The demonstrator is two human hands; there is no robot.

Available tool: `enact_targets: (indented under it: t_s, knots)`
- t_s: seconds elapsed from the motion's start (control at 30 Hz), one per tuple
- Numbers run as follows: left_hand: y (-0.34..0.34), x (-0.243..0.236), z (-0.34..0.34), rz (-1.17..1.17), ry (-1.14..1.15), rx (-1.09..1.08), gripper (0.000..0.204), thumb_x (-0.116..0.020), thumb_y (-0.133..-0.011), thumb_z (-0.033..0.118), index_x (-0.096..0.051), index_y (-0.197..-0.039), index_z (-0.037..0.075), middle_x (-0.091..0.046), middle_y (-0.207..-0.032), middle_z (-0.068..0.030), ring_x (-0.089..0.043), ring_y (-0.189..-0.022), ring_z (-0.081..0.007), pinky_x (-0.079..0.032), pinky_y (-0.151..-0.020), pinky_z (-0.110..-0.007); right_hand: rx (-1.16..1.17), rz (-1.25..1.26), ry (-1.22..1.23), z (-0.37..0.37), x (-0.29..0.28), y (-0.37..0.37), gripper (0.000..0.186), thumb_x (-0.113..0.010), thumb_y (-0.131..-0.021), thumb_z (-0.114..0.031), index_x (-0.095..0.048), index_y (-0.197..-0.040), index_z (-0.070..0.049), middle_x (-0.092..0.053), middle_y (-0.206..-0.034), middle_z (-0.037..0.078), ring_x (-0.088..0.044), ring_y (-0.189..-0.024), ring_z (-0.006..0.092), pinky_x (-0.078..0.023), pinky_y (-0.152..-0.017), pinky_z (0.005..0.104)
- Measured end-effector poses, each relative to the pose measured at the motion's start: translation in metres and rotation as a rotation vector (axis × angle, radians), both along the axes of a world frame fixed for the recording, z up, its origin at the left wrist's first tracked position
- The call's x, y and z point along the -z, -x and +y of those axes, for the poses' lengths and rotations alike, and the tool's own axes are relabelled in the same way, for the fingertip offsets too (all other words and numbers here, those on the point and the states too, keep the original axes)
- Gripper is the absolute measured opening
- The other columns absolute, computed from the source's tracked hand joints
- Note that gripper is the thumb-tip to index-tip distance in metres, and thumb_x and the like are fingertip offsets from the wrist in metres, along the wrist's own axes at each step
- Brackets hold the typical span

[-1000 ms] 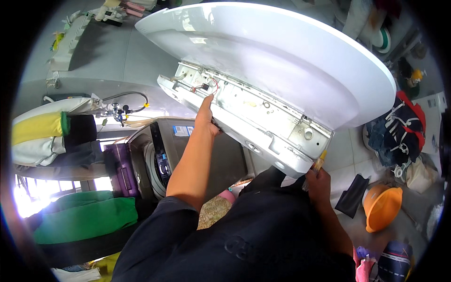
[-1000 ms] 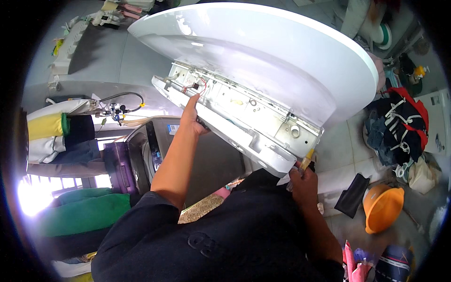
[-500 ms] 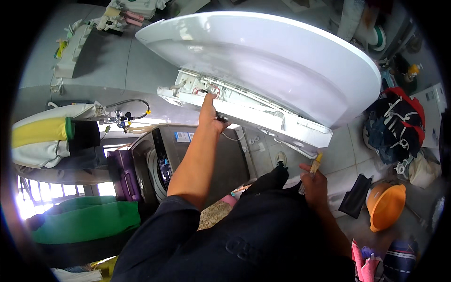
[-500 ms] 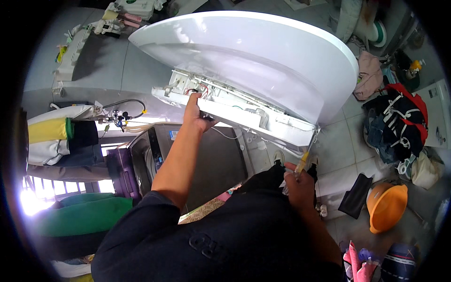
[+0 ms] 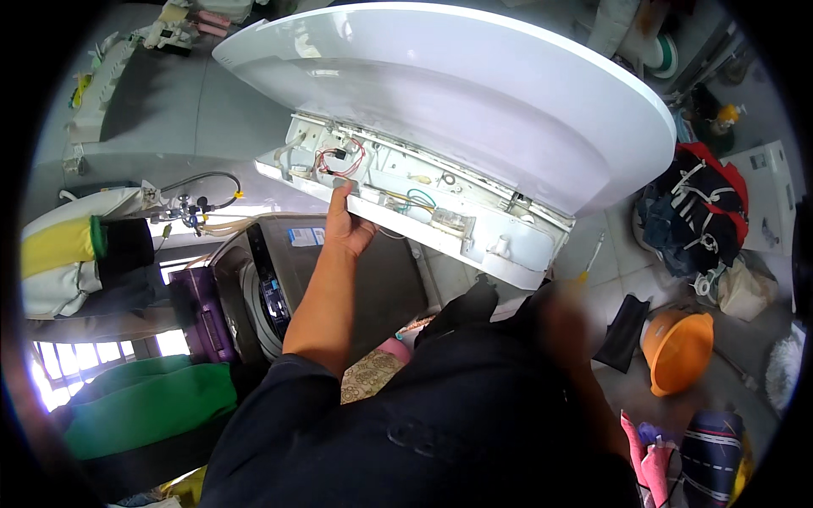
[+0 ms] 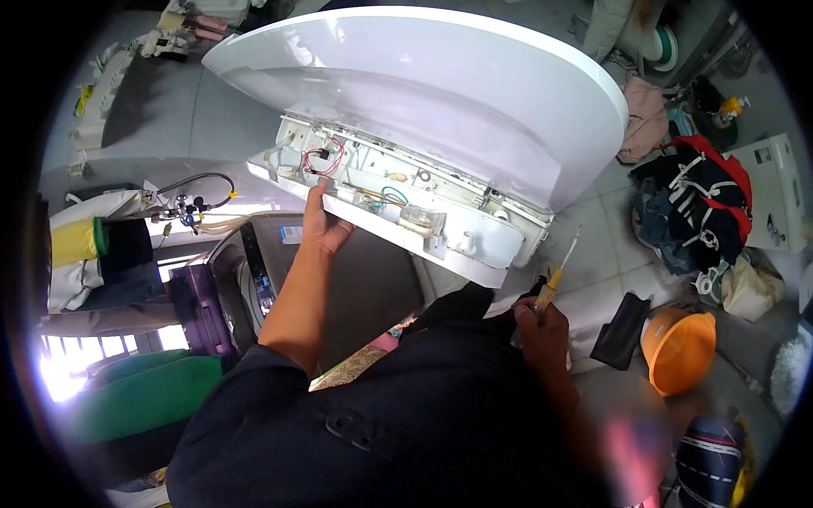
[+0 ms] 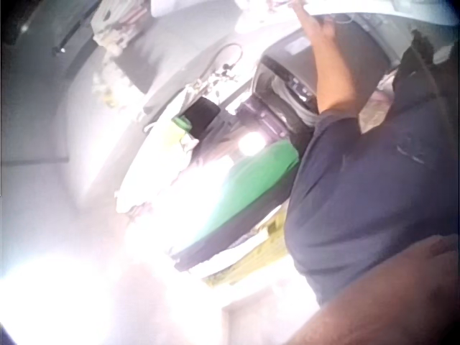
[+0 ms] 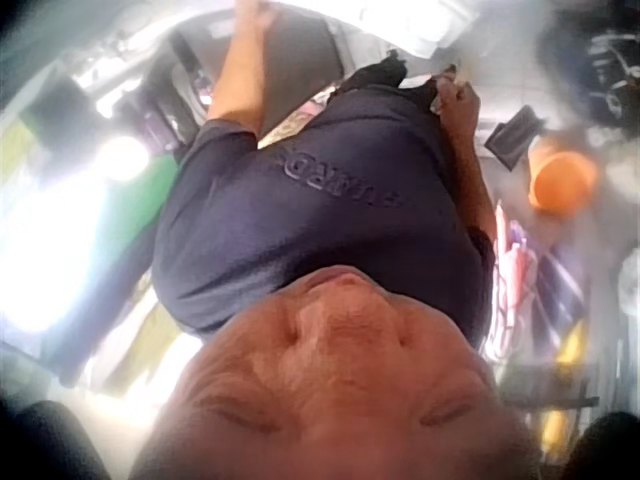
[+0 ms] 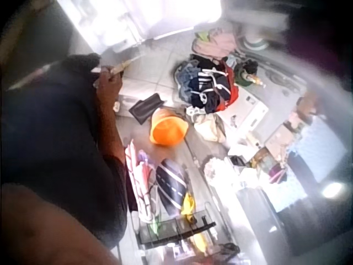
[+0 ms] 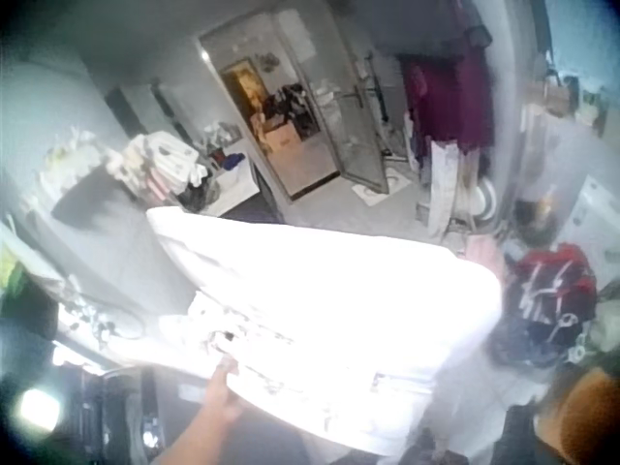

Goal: The person uses a screwdriver to remove screws from the control panel of a top-loading washing machine. They lift the panel to reveal the internal wiring and components, then proceed to unscrew and detach the control panel assembly from the main body of the appliance.

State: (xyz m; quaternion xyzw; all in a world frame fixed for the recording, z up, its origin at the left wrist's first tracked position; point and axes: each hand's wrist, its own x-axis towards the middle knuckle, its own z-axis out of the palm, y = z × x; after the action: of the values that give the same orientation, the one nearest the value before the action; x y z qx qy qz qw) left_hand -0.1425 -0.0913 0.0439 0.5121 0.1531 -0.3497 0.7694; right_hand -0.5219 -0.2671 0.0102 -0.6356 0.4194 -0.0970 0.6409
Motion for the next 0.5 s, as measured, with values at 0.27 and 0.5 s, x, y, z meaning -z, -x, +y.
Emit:
enact_targets:
  t_s: [0.27,0.5]
  knots:
    - [0.006,0.003,-0.004,-0.051,-0.021,-0.022,0.075,-0.059,-0.086,0.057,-0.041,-0.138,0.005,-0.048,-0.137,-0.0178,-0.05,-0.122,-0.0366,-0.042,-0.1,-0.054,-0.06,-0.05,-0.085,-0.018,-0.048,-0.002,0.014,-0.062,-0.087,-0.015,-0.058,-0.083,-0.002,-0.057,-0.067,0.002,-0.054,-0.06,0.0086,-0.044,-0.056,0.0259]
    - [0.037,-0.004,-0.007,0.194,-0.092,-0.354,0.068,-0.053,-0.092,0.052,-0.043,-0.134,-0.001,-0.047,-0.135,-0.0179,-0.05,-0.12,-0.0321,-0.039,-0.101,-0.045,-0.263,-0.205,-0.061,-0.031,-0.079,-0.037,0.015,-0.062,-0.088,-0.014,-0.057,-0.079,-0.003,-0.057,-0.062,0.001,-0.056,-0.055,0.0077,-0.045,-0.052,0.0244]
